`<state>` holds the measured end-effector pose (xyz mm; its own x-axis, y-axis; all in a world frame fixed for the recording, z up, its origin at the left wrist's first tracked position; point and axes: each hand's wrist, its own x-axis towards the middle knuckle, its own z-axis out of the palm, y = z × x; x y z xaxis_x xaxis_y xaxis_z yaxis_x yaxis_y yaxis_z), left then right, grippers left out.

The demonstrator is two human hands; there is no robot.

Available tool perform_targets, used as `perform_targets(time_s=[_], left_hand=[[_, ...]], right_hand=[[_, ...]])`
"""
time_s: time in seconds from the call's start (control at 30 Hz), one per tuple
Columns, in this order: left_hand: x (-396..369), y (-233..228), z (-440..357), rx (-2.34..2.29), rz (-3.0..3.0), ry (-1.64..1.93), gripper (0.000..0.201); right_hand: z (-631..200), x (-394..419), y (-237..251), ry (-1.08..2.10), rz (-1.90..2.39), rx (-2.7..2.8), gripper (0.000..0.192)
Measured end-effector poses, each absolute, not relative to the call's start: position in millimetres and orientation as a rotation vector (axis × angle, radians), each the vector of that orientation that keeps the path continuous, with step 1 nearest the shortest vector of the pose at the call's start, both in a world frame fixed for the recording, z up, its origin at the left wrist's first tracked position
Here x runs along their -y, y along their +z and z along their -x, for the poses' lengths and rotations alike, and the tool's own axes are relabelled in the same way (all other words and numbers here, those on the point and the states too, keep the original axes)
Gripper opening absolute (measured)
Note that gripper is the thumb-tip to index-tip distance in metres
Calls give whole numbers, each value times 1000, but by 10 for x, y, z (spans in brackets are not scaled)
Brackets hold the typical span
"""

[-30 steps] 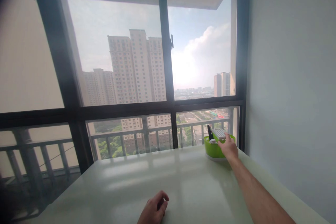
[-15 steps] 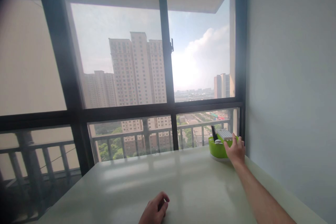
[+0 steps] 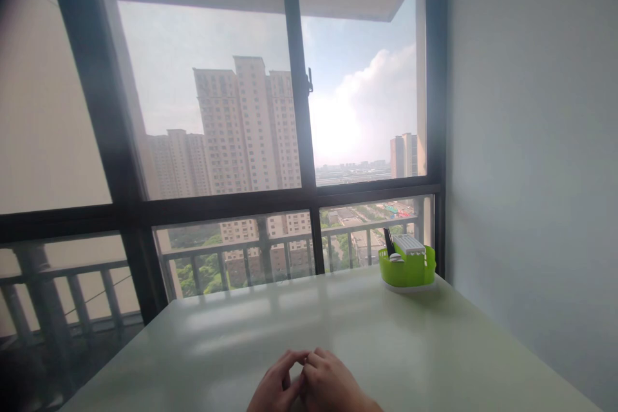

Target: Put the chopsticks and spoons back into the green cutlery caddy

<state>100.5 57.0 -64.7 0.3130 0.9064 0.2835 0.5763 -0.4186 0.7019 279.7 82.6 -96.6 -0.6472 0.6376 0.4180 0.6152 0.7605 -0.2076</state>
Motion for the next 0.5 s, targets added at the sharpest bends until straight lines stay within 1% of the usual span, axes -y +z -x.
perform_targets(time_s=[0.1, 0.27, 0.5], left_hand=[[-552, -609, -1031, -1339, -2058, 907, 32], [-545, -633, -1048, -1352, -2039, 865, 25], [-538, -682, -1049, -1359, -2061, 857, 24]], right_hand=[[-2872, -841, -962, 64, 943, 2472, 31], [-2941, -827, -951, 40, 984, 2495, 22], [-2906, -823, -1023, -14, 1014, 2491, 24]])
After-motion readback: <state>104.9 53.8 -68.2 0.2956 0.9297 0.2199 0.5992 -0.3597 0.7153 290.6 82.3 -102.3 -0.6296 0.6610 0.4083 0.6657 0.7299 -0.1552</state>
